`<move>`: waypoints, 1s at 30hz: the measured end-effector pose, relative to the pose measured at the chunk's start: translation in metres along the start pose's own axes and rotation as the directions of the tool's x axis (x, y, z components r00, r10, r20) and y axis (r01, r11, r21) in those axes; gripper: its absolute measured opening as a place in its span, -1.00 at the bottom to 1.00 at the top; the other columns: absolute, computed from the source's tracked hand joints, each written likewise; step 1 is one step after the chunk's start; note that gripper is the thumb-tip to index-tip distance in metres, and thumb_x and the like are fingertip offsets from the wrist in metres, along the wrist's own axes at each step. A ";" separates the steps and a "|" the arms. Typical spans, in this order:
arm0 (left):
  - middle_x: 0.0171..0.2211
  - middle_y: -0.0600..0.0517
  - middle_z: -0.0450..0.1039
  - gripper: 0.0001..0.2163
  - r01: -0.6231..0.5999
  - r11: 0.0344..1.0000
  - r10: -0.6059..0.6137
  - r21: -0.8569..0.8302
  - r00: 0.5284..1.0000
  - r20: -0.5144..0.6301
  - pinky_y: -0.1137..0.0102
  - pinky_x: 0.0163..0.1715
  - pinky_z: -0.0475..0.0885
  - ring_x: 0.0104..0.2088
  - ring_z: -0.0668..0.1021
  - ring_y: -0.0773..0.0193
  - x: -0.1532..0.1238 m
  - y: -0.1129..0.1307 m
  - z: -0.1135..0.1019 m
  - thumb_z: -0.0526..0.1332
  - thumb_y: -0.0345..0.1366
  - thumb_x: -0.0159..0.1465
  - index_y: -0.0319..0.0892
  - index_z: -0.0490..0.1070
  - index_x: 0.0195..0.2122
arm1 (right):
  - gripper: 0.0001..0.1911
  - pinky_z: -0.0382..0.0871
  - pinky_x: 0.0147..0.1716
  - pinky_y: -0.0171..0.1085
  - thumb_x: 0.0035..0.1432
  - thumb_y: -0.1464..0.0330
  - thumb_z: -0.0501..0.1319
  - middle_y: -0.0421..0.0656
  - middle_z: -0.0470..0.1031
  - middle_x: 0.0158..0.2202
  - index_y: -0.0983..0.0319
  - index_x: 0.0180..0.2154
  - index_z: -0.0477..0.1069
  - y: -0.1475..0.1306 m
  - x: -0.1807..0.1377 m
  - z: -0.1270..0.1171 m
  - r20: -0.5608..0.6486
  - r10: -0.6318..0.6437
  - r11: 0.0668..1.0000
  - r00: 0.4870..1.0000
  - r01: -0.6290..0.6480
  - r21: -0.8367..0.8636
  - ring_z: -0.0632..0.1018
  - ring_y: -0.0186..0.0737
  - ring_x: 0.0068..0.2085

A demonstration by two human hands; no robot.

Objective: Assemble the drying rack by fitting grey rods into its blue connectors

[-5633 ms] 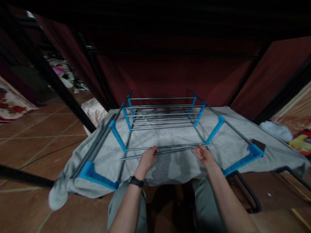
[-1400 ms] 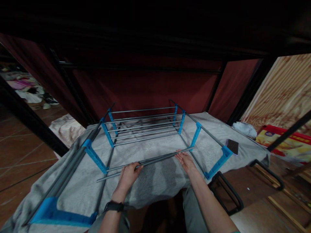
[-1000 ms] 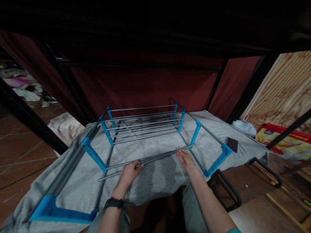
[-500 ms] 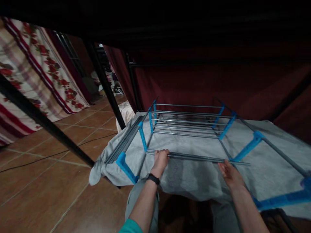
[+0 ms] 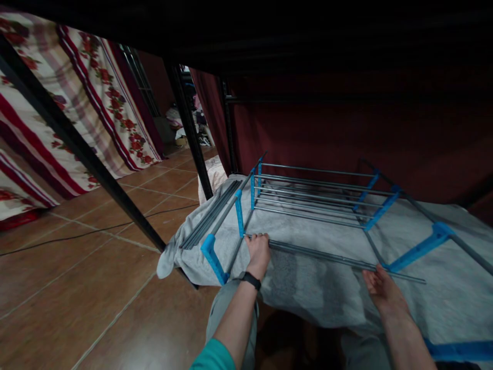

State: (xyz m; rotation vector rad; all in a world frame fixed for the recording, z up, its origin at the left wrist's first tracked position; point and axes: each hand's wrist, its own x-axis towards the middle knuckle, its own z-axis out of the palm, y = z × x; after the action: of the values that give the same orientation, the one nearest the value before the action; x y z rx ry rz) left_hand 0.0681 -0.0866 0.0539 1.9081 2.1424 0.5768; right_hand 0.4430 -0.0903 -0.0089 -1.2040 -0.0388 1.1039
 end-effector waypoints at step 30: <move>-0.42 0.05 0.44 -0.79 0.133 -0.252 -0.606 -0.959 0.751 0.263 0.46 -0.31 0.49 -0.42 0.57 0.38 0.026 -0.019 0.006 0.22 -0.58 0.17 -0.15 0.25 -0.30 | -0.76 0.60 -0.27 -0.37 0.00 0.63 0.22 -0.22 0.53 -0.32 0.18 -0.47 0.33 -0.006 -0.017 -0.001 0.062 -0.138 0.989 0.988 0.135 0.059 0.62 -0.37 -0.31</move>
State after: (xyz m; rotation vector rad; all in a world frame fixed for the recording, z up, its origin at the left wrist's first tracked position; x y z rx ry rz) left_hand 0.0502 -0.0621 0.0436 0.1084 1.2390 1.7498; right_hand 0.4389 -0.1018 0.0042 -1.0993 -0.1385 1.0177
